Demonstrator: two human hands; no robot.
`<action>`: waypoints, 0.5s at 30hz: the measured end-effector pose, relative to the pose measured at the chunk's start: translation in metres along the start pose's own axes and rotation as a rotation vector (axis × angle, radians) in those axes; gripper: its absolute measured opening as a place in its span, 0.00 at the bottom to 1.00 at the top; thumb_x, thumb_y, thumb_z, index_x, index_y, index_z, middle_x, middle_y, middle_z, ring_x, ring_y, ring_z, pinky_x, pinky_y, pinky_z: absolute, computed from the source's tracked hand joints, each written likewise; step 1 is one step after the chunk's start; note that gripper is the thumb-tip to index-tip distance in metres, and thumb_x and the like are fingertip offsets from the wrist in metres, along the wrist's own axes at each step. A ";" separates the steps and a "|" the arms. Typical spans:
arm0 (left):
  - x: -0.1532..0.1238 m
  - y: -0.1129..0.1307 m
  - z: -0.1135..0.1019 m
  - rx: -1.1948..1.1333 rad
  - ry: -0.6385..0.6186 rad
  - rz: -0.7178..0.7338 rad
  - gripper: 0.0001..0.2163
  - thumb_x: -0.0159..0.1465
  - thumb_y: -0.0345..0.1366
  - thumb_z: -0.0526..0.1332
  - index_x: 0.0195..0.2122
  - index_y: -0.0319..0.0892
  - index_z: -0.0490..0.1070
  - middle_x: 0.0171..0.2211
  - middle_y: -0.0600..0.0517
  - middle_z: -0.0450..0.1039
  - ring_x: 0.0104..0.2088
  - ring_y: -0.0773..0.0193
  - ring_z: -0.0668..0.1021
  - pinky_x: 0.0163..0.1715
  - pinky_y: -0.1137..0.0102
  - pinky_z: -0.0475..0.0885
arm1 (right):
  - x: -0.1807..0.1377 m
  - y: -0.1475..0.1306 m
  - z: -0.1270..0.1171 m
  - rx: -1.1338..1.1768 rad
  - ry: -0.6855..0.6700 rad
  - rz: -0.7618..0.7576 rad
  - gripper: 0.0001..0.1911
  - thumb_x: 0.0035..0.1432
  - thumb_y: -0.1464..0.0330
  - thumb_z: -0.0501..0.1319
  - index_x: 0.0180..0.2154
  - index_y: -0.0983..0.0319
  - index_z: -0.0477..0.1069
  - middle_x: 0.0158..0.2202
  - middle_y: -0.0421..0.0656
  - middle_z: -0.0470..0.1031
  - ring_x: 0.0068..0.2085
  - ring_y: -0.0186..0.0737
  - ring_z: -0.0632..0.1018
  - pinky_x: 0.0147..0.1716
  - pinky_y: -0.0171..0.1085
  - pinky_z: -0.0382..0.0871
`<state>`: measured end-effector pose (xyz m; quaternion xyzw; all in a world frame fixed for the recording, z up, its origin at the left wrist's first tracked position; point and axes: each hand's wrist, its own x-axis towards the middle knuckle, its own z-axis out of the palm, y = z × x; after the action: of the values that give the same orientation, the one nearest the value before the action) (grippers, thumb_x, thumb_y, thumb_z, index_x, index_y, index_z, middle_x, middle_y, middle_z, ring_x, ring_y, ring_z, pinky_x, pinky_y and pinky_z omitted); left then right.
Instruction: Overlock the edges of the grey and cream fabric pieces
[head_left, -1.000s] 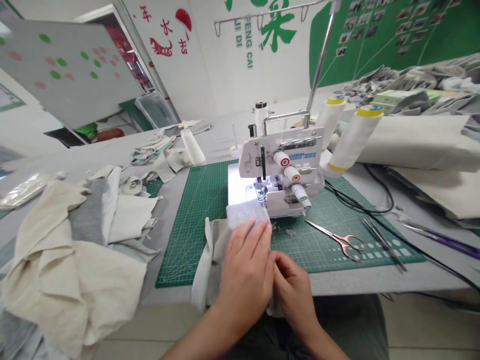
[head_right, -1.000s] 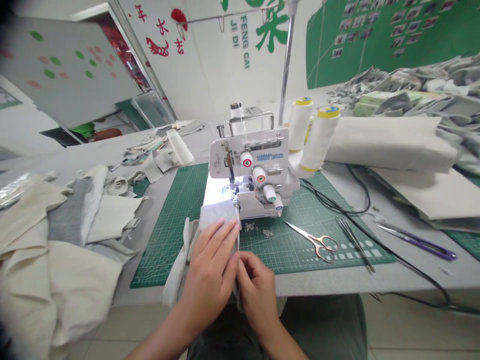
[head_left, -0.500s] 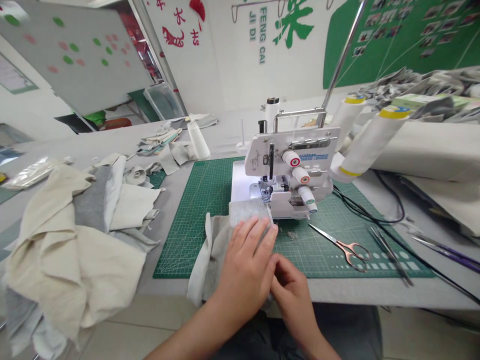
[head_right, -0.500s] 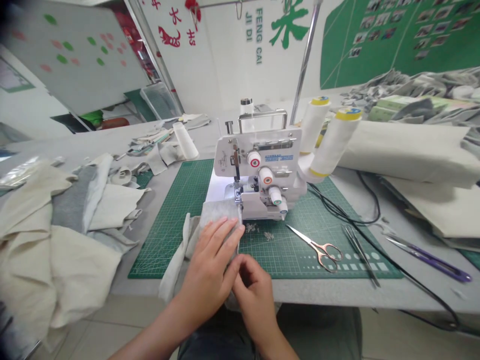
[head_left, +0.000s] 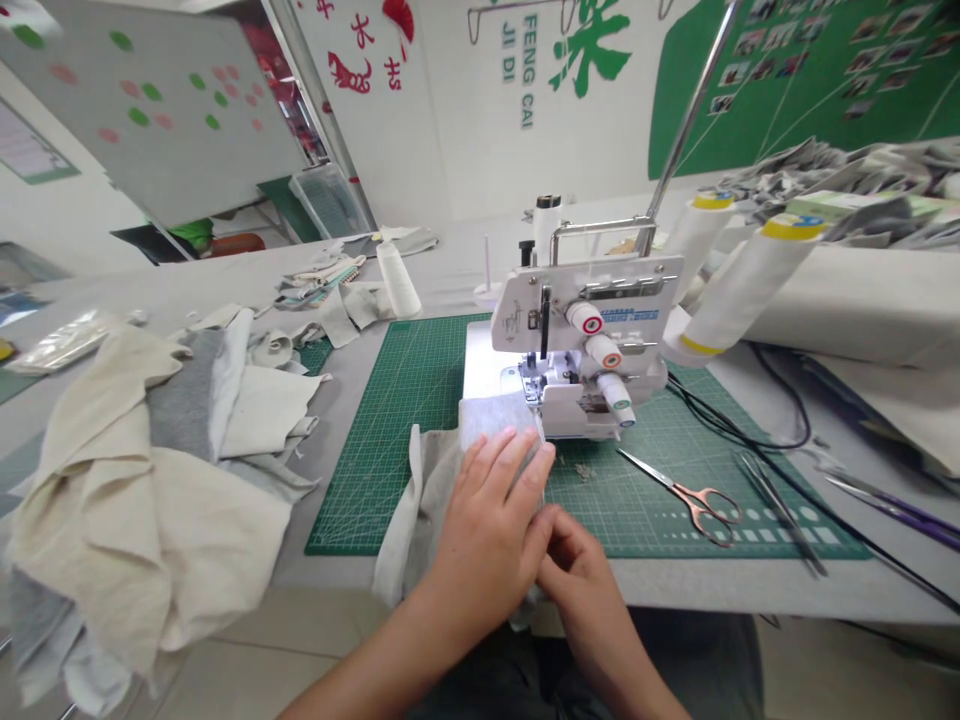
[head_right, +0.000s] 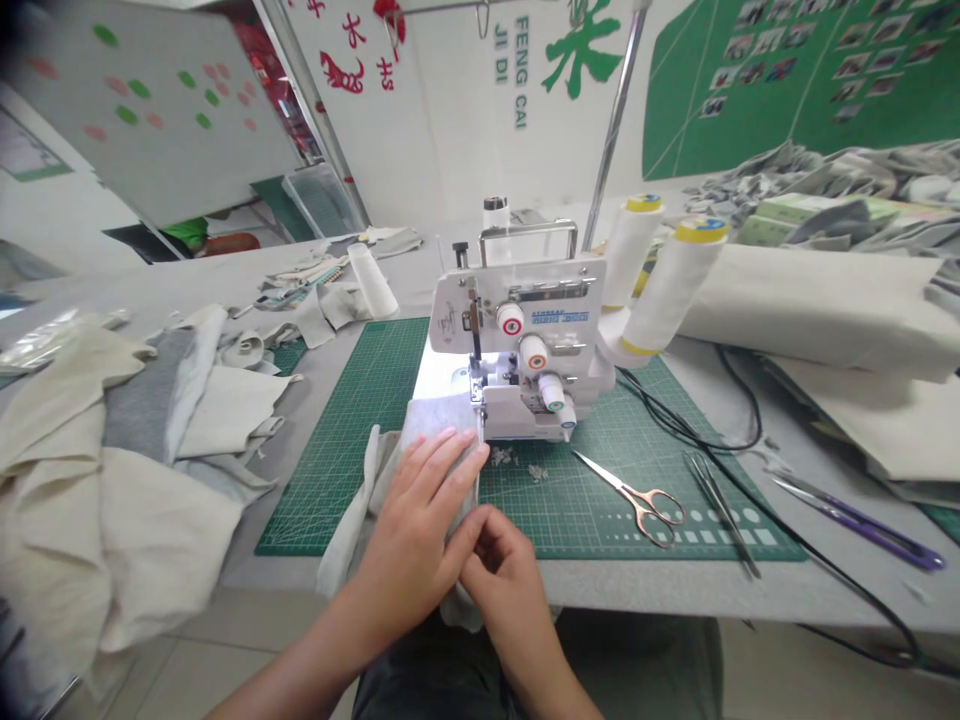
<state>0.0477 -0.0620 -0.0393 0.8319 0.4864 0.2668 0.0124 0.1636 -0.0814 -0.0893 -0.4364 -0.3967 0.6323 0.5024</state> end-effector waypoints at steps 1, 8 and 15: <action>0.000 0.000 -0.001 0.000 -0.003 0.000 0.21 0.68 0.31 0.55 0.63 0.41 0.61 0.65 0.47 0.61 0.66 0.55 0.60 0.67 0.53 0.54 | 0.000 0.001 0.000 0.013 0.000 0.006 0.15 0.48 0.61 0.70 0.24 0.60 0.66 0.24 0.37 0.68 0.29 0.36 0.68 0.28 0.33 0.65; 0.007 -0.006 -0.005 0.024 -0.007 -0.015 0.22 0.67 0.34 0.58 0.63 0.42 0.63 0.64 0.43 0.59 0.65 0.51 0.61 0.65 0.51 0.57 | -0.001 0.004 0.003 0.111 -0.052 0.057 0.12 0.50 0.60 0.70 0.27 0.61 0.73 0.26 0.40 0.74 0.30 0.38 0.73 0.32 0.35 0.69; 0.018 -0.016 -0.008 0.026 -0.032 -0.007 0.23 0.65 0.37 0.62 0.62 0.43 0.64 0.61 0.41 0.60 0.63 0.48 0.63 0.62 0.50 0.61 | 0.001 -0.003 0.007 0.206 -0.089 0.107 0.05 0.46 0.69 0.68 0.29 0.62 0.76 0.26 0.38 0.71 0.27 0.32 0.67 0.27 0.29 0.63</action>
<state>0.0384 -0.0411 -0.0294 0.8345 0.4923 0.2472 0.0100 0.1580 -0.0804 -0.0841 -0.3744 -0.3278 0.7143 0.4921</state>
